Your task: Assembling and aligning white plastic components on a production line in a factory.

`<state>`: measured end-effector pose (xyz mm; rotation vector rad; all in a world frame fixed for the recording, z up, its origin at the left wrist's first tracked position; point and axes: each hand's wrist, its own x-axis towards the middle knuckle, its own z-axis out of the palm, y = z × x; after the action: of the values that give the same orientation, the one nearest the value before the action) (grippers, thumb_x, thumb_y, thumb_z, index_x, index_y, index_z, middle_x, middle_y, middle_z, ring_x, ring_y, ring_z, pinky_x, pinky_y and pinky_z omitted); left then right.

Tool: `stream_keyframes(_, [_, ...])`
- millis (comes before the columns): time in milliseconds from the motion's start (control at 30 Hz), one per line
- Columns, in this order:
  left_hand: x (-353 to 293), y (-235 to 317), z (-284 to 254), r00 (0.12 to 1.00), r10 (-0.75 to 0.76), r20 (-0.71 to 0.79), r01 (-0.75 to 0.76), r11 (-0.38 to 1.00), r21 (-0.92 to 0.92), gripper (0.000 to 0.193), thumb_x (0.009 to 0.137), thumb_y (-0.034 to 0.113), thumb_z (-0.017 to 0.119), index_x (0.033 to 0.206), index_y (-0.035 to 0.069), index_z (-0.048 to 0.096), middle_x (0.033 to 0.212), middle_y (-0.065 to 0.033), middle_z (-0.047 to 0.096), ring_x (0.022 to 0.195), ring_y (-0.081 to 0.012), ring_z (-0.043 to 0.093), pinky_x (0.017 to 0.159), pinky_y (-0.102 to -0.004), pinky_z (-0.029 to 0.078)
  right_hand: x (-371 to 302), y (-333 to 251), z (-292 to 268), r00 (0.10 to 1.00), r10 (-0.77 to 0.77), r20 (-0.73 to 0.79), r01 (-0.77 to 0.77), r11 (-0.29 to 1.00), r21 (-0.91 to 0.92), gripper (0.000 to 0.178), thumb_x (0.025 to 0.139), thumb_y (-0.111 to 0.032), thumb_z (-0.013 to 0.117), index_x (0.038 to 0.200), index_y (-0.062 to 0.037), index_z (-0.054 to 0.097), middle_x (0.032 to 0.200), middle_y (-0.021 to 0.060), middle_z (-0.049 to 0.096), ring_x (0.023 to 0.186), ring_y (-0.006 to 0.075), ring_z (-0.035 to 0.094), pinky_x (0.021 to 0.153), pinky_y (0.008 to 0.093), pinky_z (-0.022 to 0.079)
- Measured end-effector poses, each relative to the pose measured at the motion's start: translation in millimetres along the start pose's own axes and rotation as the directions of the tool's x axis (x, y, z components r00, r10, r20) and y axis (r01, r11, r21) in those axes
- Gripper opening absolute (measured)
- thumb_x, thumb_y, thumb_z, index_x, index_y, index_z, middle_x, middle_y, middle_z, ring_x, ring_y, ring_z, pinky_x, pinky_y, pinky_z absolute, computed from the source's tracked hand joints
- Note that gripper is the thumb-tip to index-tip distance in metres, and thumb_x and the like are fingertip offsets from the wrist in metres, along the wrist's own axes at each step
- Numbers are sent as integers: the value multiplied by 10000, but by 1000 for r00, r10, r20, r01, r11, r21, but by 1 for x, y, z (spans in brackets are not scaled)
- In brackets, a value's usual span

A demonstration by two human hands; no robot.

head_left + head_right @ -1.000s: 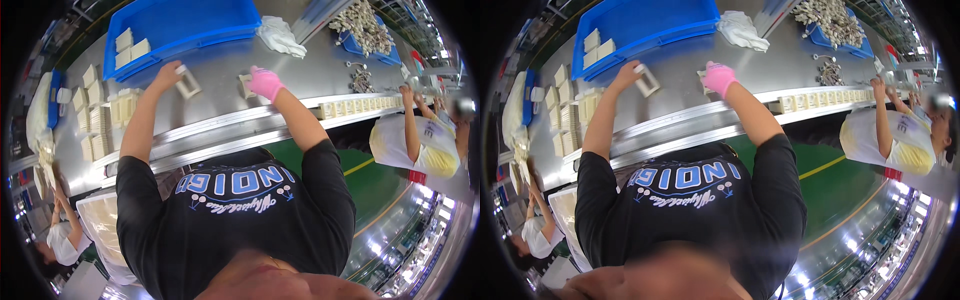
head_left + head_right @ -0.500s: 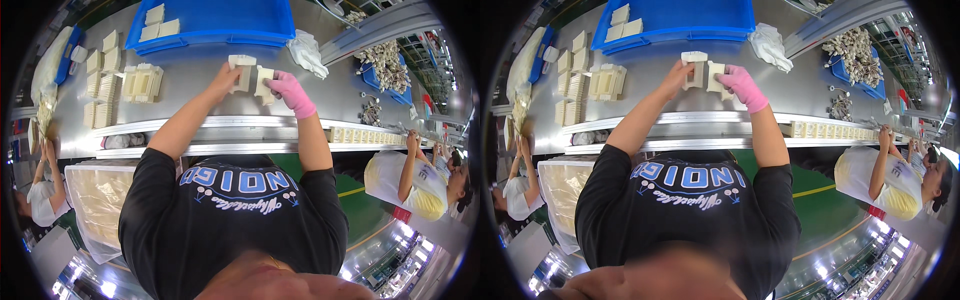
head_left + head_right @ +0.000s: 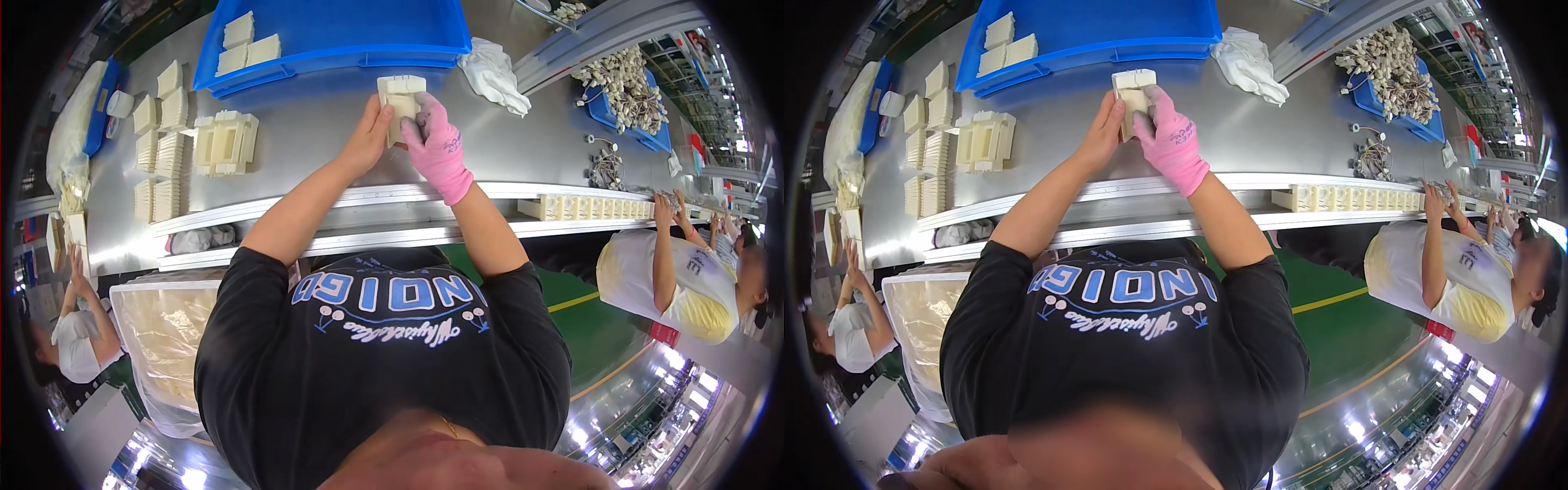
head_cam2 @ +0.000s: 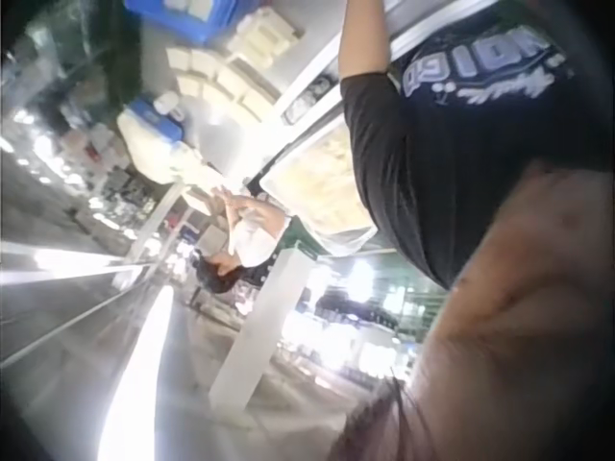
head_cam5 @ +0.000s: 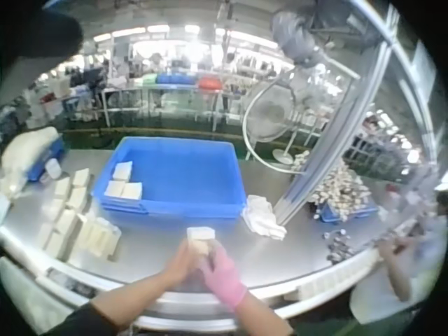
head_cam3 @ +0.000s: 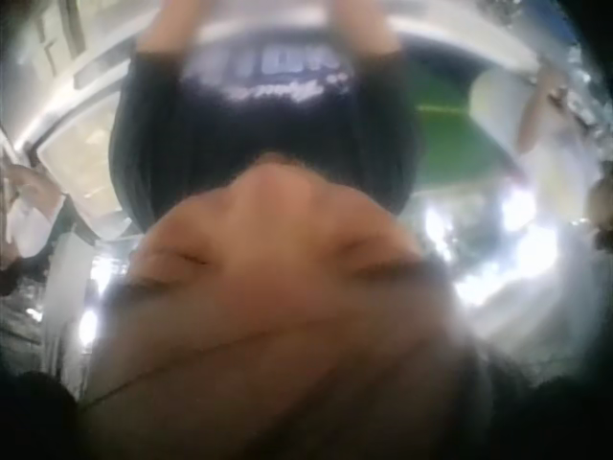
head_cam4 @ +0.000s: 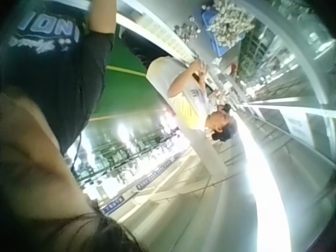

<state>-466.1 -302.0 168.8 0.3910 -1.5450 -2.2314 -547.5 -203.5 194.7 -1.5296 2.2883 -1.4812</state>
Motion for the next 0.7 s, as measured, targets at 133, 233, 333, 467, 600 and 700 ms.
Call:
stream_keyframes(133, [4, -6, -4, 1000, 18, -7, -18, 1000, 5, 308, 926, 303, 290, 1129, 79, 350, 1008, -46, 463, 888, -107, 475, 741, -252, 422, 1, 2, 1, 1000, 15, 3, -15, 1000, -10, 371, 762, -98, 540, 1094, -28, 388, 615, 98, 535, 534, 288, 540, 479, 361, 413])
stream_keyframes(233, [7, -3, -4, 1000, 1, -7, -1, 1000, -30, 312, 926, 298, 292, 1145, 83, 347, 1024, -47, 463, 900, -107, 475, 778, -258, 414, 0, 7, 4, 996, -16, -88, 20, 999, 39, 364, 760, -98, 543, 1088, -34, 398, 645, 108, 549, 558, 298, 551, 493, 362, 423])
stream_keyframes(333, [6, -5, -7, 999, -40, -17, 41, 997, 67, 316, 925, 296, 294, 1157, 86, 341, 1036, -51, 469, 934, -104, 471, 793, -253, 411, 3, 3, 1, 996, -77, -34, 75, 996, -57, 379, 758, -70, 559, 1100, -28, 402, 587, 54, 493, 483, 161, 512, 455, 268, 395])
stream_keyframes(467, [3, -2, -2, 993, -116, -22, 114, 991, -65, 343, 906, 304, 357, 1172, 90, 336, 1036, -62, 487, 915, -134, 505, 716, -283, 460, 2, -6, -7, 987, 75, 145, -87, 993, 74, 381, 766, -83, 534, 1119, -30, 402, 692, 98, 549, 571, 208, 543, 515, 296, 431])
stream_keyframes(600, [2, 3, -6, 968, -239, 82, 248, 961, -124, 377, 881, 293, 425, 1182, 87, 329, 1008, -76, 504, 860, -167, 540, 646, -302, 492, 7, -15, -25, 866, 202, 458, -412, 807, 423, 411, 765, -46, 518, 1159, -22, 402, 766, 54, 552, 611, 99, 526, 553, 232, 435])
stream_keyframes(700, [-2, -4, -8, 964, -253, 81, 257, 966, -36, 375, 872, 276, 439, 1169, 73, 330, 949, -76, 525, 850, -168, 546, 605, -300, 502, 6, -9, -30, 941, 217, 260, -318, 834, 452, 402, 768, -40, 498, 1161, -24, 415, 857, 53, 555, 683, 100, 527, 624, 220, 446])
